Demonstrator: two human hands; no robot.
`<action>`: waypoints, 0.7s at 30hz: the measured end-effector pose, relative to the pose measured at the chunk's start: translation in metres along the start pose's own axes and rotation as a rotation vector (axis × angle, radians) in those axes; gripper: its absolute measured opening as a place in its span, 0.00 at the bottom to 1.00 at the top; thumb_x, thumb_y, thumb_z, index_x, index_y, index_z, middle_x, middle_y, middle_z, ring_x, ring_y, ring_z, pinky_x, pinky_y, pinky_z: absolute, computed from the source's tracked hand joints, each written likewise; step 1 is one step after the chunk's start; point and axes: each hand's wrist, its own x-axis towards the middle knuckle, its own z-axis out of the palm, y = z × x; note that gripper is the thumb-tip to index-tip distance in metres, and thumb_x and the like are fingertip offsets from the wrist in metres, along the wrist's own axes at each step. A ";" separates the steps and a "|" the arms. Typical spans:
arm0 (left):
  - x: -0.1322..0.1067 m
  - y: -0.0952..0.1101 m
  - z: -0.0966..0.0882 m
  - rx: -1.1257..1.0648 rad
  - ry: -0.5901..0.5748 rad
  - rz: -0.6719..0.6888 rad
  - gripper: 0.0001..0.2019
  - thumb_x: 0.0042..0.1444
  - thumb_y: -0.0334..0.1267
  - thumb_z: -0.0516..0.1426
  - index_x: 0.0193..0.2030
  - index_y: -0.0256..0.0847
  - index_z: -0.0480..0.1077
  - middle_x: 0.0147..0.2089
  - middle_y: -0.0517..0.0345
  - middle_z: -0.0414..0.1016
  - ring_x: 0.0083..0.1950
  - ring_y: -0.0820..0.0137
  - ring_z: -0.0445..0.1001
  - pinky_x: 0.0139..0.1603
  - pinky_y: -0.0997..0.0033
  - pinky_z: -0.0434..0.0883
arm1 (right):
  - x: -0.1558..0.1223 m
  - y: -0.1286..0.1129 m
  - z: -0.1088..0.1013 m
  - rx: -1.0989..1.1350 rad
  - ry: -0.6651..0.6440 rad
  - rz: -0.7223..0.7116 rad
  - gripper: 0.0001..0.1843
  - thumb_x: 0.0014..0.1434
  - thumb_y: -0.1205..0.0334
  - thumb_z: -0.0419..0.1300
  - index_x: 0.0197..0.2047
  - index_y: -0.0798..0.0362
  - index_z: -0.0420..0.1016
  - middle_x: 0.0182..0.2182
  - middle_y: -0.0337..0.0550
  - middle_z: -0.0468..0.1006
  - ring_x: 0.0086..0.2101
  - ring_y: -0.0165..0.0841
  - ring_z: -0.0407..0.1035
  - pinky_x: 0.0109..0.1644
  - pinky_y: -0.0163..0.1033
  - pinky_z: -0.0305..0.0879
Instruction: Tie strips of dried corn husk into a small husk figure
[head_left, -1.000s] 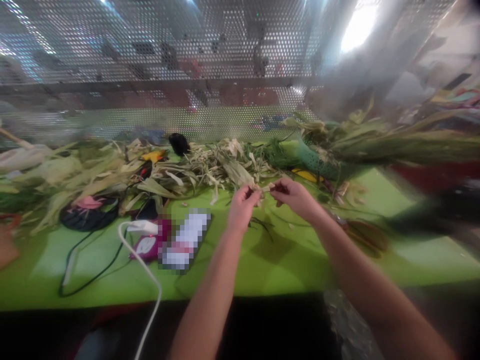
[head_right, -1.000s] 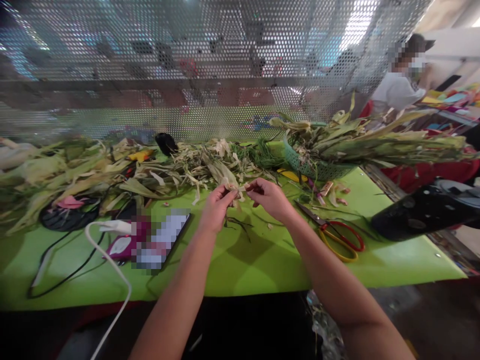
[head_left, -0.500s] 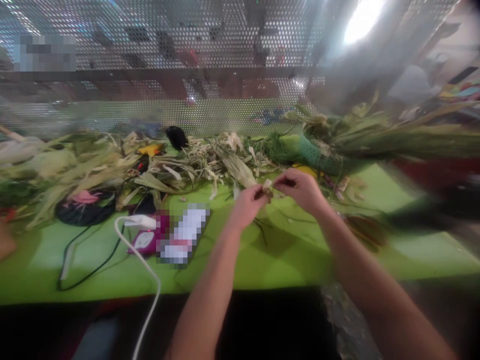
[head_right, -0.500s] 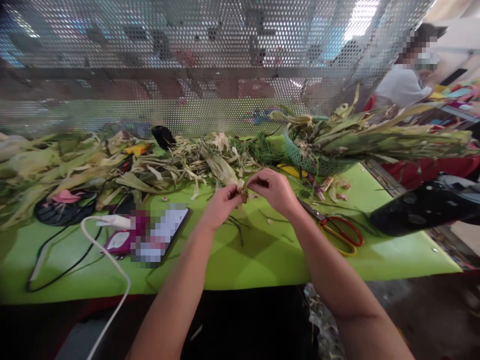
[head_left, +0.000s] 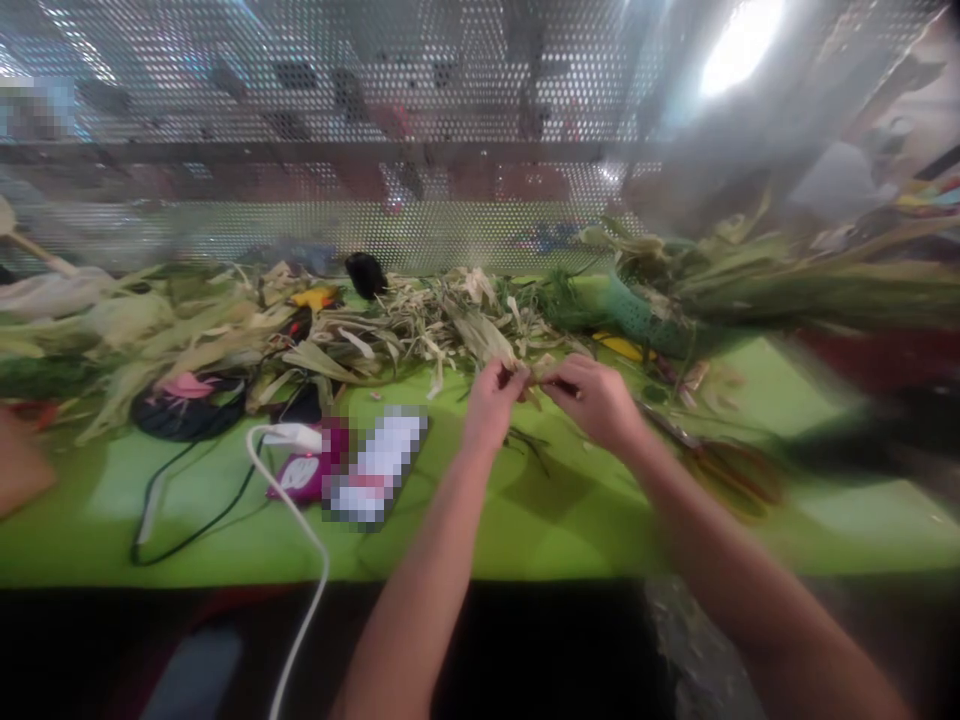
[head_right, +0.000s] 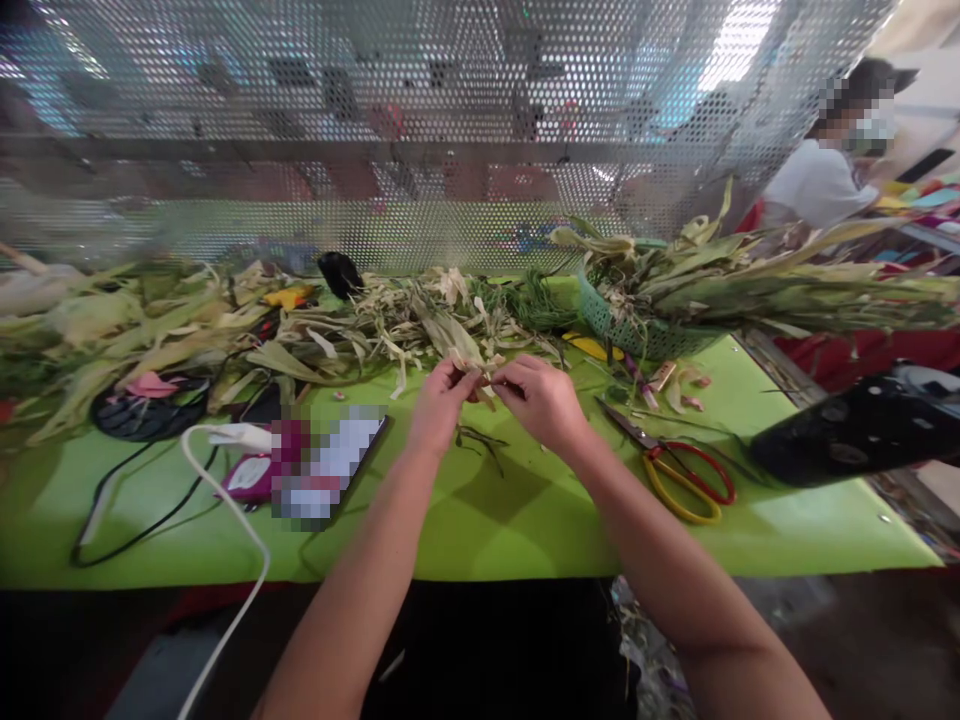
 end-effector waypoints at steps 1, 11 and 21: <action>-0.001 0.001 0.000 0.072 0.009 0.020 0.09 0.55 0.42 0.60 0.36 0.39 0.68 0.31 0.61 0.70 0.32 0.73 0.66 0.35 0.74 0.64 | -0.001 -0.001 0.000 -0.047 -0.014 -0.029 0.07 0.62 0.65 0.59 0.38 0.51 0.80 0.33 0.44 0.78 0.33 0.33 0.71 0.37 0.35 0.64; -0.009 0.015 0.002 0.369 -0.235 0.094 0.08 0.53 0.41 0.62 0.30 0.40 0.71 0.28 0.61 0.67 0.31 0.72 0.62 0.36 0.72 0.59 | 0.007 0.011 -0.017 0.029 -0.007 -0.002 0.07 0.61 0.61 0.61 0.35 0.52 0.80 0.32 0.44 0.76 0.33 0.33 0.69 0.38 0.37 0.64; -0.004 0.001 0.000 -0.205 -0.174 -0.091 0.10 0.53 0.40 0.62 0.40 0.38 0.73 0.35 0.59 0.74 0.34 0.75 0.69 0.39 0.75 0.67 | 0.006 0.015 -0.004 0.196 0.061 0.171 0.05 0.55 0.63 0.64 0.29 0.53 0.77 0.26 0.39 0.74 0.28 0.31 0.66 0.32 0.35 0.61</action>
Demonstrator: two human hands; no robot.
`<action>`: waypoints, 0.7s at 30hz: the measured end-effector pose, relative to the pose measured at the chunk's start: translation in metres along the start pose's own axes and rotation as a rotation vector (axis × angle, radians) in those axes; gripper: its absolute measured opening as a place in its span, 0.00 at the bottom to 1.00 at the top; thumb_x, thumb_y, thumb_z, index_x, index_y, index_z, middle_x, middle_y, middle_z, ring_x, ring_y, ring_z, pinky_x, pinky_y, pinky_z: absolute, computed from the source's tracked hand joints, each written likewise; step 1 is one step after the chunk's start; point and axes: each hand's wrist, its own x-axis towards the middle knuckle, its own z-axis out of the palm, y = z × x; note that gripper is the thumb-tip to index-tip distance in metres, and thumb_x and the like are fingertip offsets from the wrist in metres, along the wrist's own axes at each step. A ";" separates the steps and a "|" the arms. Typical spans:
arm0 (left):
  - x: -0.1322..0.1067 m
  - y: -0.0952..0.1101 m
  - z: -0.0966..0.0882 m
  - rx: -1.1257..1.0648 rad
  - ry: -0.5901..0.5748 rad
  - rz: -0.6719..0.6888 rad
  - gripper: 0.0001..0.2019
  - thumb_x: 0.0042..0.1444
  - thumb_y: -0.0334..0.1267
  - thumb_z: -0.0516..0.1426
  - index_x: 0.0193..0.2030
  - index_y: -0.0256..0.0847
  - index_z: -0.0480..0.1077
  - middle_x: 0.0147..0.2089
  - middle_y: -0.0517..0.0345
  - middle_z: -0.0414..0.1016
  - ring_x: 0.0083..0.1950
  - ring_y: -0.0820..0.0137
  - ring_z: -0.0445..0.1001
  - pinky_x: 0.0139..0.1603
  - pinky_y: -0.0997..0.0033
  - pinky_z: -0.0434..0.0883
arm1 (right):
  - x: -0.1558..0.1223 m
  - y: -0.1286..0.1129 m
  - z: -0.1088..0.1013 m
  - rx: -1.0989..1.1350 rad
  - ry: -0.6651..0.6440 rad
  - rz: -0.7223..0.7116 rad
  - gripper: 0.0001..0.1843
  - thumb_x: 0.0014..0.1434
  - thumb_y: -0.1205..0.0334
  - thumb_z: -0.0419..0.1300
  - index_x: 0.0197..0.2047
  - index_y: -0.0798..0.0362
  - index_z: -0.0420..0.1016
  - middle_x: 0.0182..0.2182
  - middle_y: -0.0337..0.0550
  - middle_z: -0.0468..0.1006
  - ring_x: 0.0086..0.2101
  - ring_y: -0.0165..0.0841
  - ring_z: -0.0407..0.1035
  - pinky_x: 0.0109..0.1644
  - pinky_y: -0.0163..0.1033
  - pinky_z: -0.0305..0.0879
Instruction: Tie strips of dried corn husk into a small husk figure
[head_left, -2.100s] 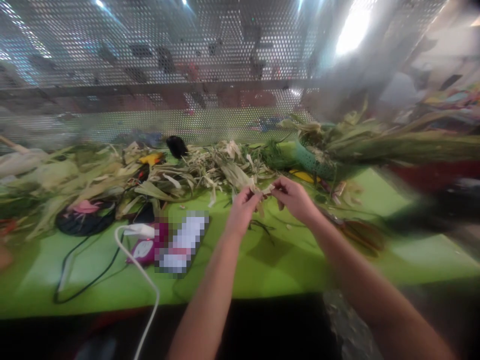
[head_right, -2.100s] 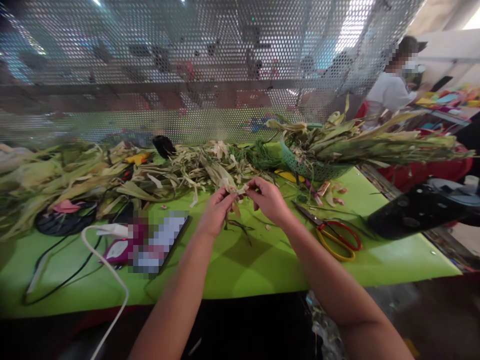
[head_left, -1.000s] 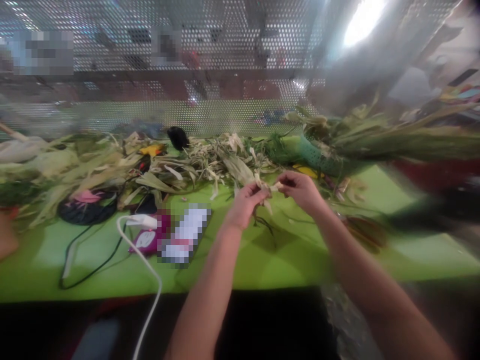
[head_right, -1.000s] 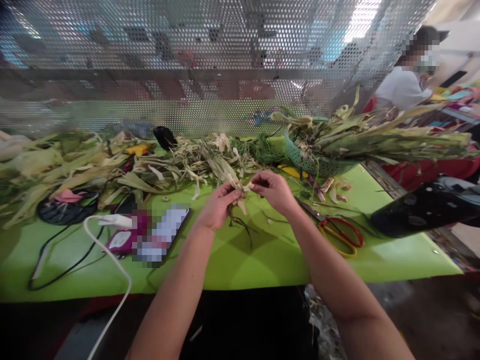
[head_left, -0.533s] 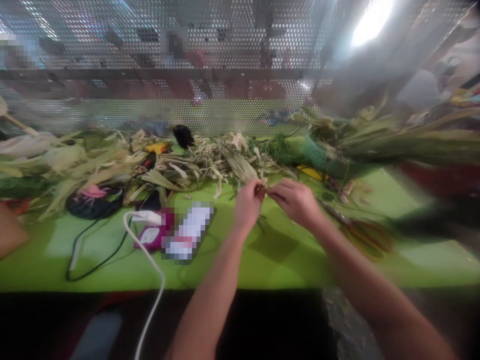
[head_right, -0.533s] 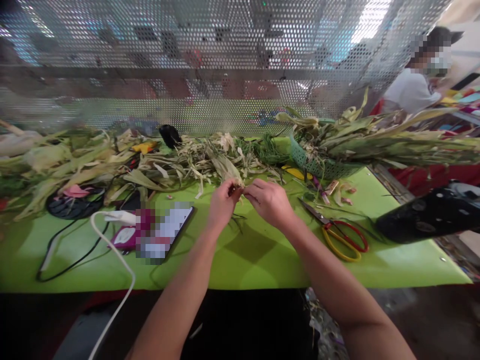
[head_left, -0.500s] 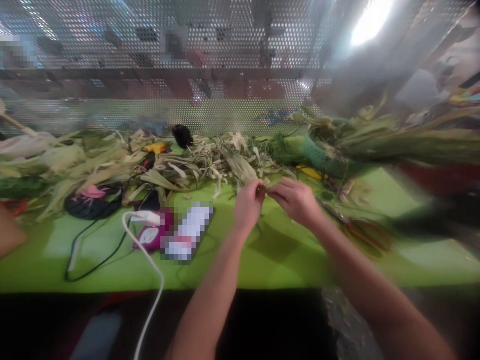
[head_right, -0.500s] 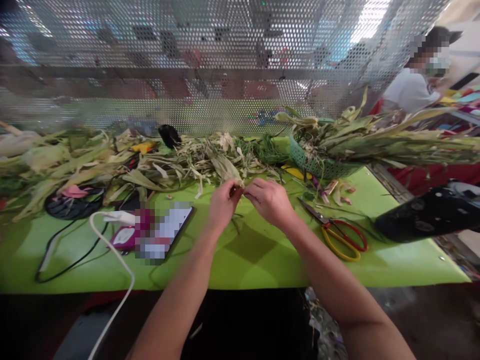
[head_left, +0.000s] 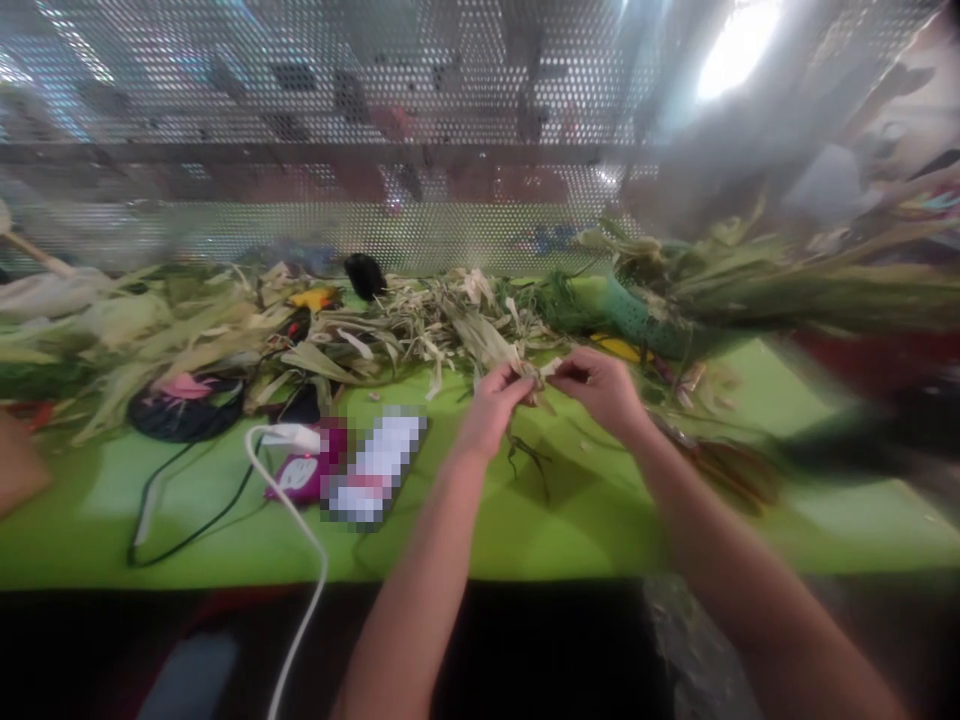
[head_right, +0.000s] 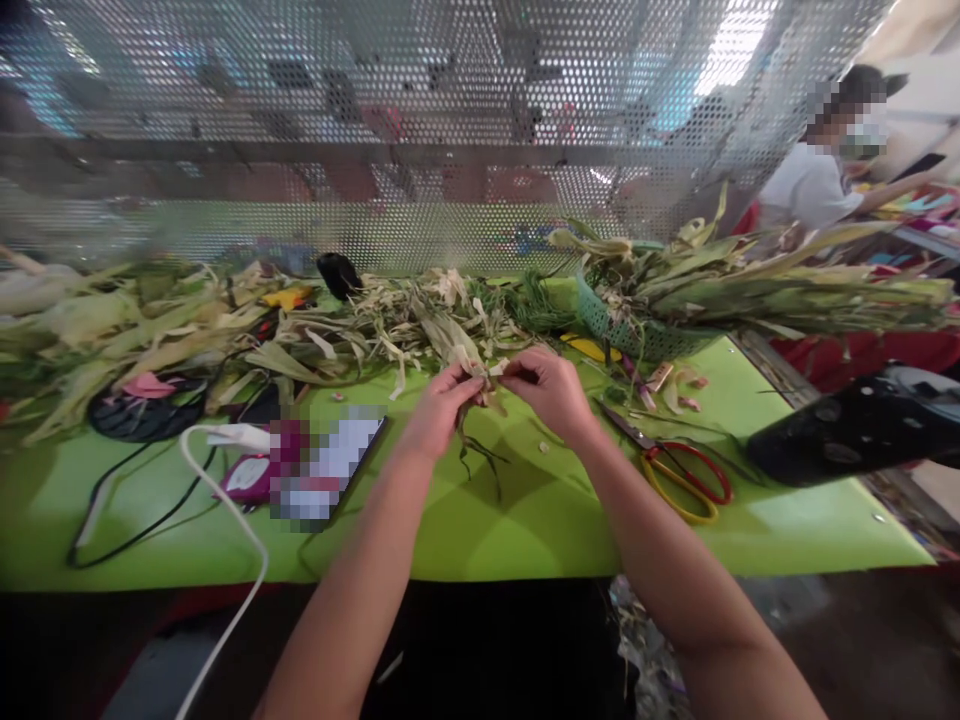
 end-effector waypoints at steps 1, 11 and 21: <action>0.001 -0.001 -0.001 0.013 0.031 0.015 0.11 0.52 0.41 0.62 0.40 0.38 0.73 0.34 0.59 0.74 0.34 0.75 0.69 0.39 0.74 0.67 | -0.001 -0.002 0.001 -0.035 -0.010 -0.037 0.05 0.56 0.63 0.64 0.30 0.53 0.77 0.27 0.40 0.75 0.29 0.31 0.67 0.33 0.36 0.62; 0.001 0.000 0.000 0.483 0.223 0.098 0.08 0.55 0.42 0.60 0.36 0.40 0.70 0.30 0.59 0.72 0.31 0.72 0.69 0.34 0.72 0.64 | -0.013 -0.013 0.009 -0.467 -0.082 -0.295 0.12 0.66 0.63 0.54 0.37 0.52 0.80 0.31 0.45 0.77 0.30 0.33 0.68 0.36 0.37 0.61; -0.007 0.014 0.006 0.694 0.015 0.167 0.06 0.53 0.33 0.60 0.27 0.39 0.68 0.24 0.63 0.64 0.27 0.75 0.59 0.32 0.72 0.55 | -0.003 -0.012 -0.011 -0.266 -0.107 -0.223 0.09 0.64 0.62 0.58 0.36 0.51 0.80 0.32 0.44 0.77 0.32 0.33 0.69 0.38 0.37 0.63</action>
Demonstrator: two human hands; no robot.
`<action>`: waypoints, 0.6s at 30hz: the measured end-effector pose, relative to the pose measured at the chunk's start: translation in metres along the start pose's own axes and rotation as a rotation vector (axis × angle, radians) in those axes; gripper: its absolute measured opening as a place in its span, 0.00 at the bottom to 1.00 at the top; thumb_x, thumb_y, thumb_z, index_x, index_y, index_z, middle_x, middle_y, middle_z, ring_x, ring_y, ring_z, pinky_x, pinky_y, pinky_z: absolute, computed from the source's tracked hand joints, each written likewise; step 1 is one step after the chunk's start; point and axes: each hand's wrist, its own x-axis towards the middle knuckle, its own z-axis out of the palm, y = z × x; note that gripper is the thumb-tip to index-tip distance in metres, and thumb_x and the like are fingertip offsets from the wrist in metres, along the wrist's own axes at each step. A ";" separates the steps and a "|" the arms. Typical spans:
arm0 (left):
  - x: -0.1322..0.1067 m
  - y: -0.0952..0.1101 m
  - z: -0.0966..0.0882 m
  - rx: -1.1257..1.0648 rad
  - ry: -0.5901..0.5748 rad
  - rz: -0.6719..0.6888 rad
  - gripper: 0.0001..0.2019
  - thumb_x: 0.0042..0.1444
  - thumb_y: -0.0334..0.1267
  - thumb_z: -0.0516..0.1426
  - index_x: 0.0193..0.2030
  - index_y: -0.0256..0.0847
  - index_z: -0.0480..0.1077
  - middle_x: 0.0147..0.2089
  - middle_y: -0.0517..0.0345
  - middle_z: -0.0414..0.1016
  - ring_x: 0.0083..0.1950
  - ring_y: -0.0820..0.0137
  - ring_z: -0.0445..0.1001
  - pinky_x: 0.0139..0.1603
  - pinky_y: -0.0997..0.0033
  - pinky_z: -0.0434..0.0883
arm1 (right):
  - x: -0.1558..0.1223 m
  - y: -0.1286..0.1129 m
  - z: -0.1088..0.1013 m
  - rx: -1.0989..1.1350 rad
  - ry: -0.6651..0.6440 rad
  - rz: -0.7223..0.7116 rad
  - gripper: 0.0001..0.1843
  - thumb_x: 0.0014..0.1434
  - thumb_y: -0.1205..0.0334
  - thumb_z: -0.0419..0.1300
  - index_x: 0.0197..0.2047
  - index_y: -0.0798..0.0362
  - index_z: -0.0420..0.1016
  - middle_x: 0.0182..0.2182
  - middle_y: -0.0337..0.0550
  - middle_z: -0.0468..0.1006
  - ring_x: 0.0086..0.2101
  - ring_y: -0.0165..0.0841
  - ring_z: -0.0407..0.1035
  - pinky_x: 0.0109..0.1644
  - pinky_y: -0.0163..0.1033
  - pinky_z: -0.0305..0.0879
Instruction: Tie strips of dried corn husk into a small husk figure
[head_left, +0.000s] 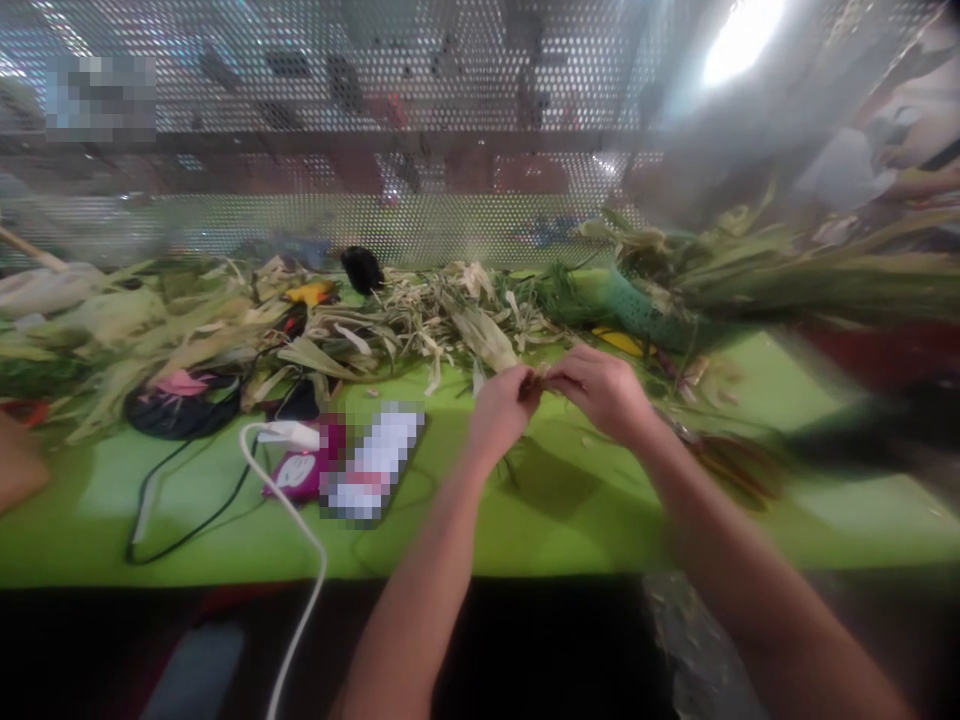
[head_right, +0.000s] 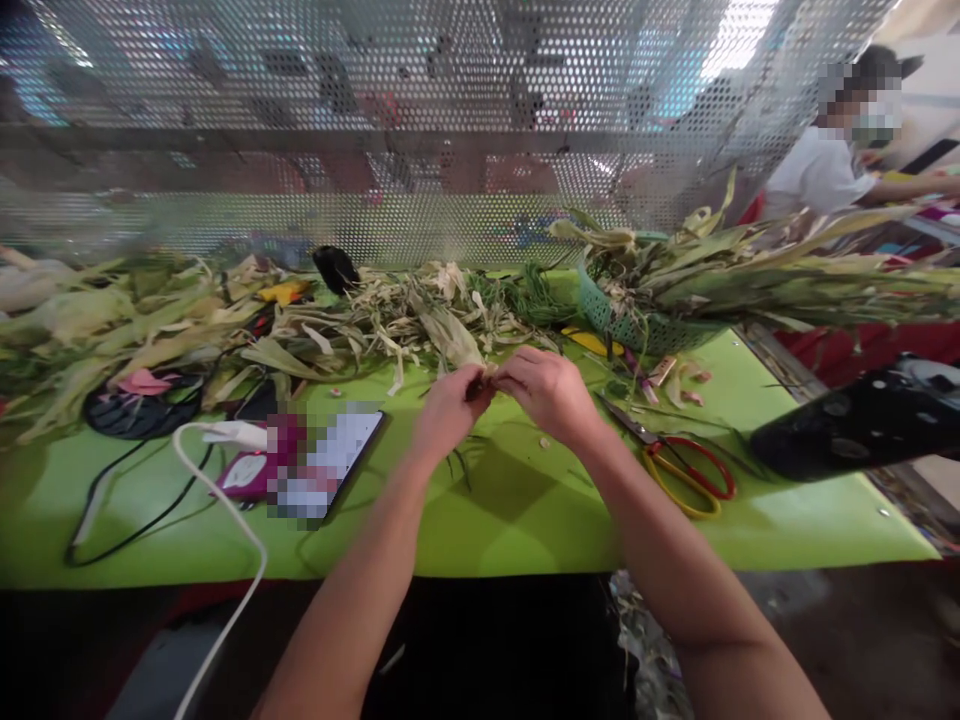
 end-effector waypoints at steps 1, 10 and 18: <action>0.001 -0.001 -0.001 -0.080 -0.063 -0.030 0.05 0.53 0.35 0.60 0.29 0.39 0.70 0.25 0.62 0.66 0.28 0.75 0.61 0.32 0.73 0.57 | 0.001 0.003 -0.003 0.063 0.012 0.042 0.08 0.62 0.61 0.60 0.35 0.51 0.80 0.31 0.43 0.77 0.32 0.33 0.70 0.37 0.37 0.63; 0.007 -0.013 0.003 -0.826 0.017 -0.244 0.13 0.43 0.40 0.68 0.34 0.37 0.73 0.29 0.61 0.73 0.28 0.77 0.67 0.34 0.74 0.66 | 0.001 0.007 0.011 0.327 0.057 0.238 0.07 0.57 0.59 0.64 0.30 0.53 0.77 0.26 0.38 0.75 0.27 0.30 0.66 0.31 0.35 0.60; 0.011 -0.016 0.004 -0.592 0.242 -0.238 0.11 0.48 0.41 0.63 0.35 0.39 0.70 0.31 0.61 0.73 0.31 0.74 0.69 0.38 0.72 0.66 | -0.005 -0.010 0.015 -0.040 -0.032 0.028 0.09 0.64 0.61 0.58 0.39 0.50 0.80 0.32 0.44 0.79 0.31 0.33 0.71 0.36 0.36 0.61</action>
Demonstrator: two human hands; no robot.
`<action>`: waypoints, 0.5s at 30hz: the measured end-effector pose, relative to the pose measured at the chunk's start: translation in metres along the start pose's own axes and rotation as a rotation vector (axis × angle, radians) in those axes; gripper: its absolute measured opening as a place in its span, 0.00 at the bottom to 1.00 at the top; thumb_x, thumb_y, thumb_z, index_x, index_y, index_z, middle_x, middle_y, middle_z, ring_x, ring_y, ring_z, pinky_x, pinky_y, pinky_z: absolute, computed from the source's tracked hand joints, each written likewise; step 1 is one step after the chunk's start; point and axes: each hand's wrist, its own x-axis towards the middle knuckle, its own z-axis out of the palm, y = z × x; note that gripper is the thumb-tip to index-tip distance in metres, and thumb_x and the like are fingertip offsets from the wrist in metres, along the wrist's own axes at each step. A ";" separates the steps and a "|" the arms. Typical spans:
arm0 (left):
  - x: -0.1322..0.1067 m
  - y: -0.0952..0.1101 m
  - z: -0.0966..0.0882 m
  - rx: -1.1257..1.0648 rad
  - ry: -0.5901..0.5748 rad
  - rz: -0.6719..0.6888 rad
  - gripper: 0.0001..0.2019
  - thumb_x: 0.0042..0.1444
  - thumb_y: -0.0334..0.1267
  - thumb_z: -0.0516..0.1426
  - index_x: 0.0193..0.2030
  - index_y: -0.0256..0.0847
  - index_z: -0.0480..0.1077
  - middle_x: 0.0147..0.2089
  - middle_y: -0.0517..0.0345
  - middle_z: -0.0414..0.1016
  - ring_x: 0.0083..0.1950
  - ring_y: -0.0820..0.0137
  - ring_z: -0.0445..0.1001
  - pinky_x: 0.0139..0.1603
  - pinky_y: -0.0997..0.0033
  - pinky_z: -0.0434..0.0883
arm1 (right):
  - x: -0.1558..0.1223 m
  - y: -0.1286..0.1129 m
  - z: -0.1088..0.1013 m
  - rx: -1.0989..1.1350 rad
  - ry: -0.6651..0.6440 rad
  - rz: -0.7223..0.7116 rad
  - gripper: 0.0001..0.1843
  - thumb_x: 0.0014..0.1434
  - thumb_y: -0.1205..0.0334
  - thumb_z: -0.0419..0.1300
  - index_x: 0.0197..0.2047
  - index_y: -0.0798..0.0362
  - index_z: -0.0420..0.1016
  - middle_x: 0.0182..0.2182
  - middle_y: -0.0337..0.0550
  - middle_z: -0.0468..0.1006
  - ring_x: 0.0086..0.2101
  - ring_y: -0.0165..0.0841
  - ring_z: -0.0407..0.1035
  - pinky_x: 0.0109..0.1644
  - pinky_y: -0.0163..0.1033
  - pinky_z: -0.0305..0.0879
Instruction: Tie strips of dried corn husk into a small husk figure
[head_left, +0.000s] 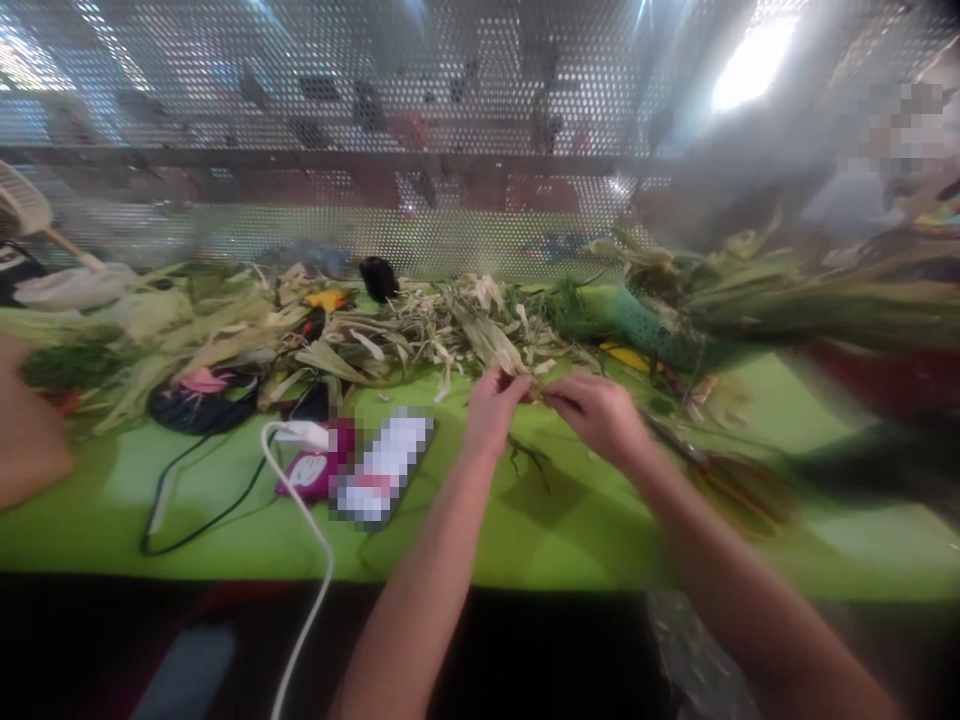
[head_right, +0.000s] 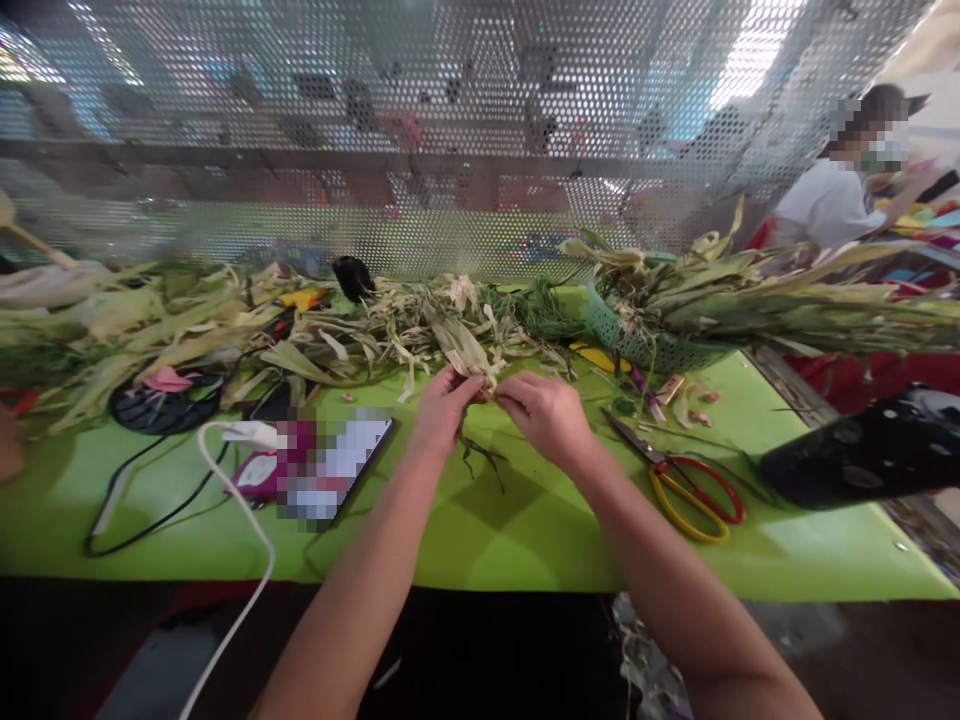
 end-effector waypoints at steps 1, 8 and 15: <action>-0.001 0.001 0.000 0.105 0.001 0.033 0.10 0.49 0.41 0.62 0.35 0.39 0.70 0.30 0.61 0.72 0.31 0.73 0.69 0.37 0.72 0.66 | -0.001 -0.001 0.001 -0.059 -0.008 -0.036 0.10 0.65 0.61 0.56 0.40 0.50 0.80 0.31 0.44 0.79 0.30 0.33 0.70 0.36 0.36 0.60; -0.015 0.011 0.003 0.669 -0.165 0.359 0.04 0.54 0.33 0.57 0.29 0.39 0.69 0.26 0.62 0.65 0.29 0.74 0.60 0.33 0.72 0.57 | 0.002 0.003 -0.008 -0.087 0.038 -0.121 0.11 0.66 0.62 0.55 0.37 0.51 0.79 0.29 0.44 0.77 0.30 0.33 0.68 0.38 0.38 0.59; -0.009 0.007 -0.001 0.062 -0.398 0.006 0.10 0.50 0.40 0.65 0.36 0.38 0.73 0.31 0.60 0.73 0.30 0.75 0.68 0.35 0.74 0.65 | 0.009 0.021 -0.008 0.443 0.148 0.263 0.06 0.57 0.60 0.63 0.32 0.53 0.78 0.27 0.39 0.76 0.28 0.30 0.66 0.33 0.35 0.60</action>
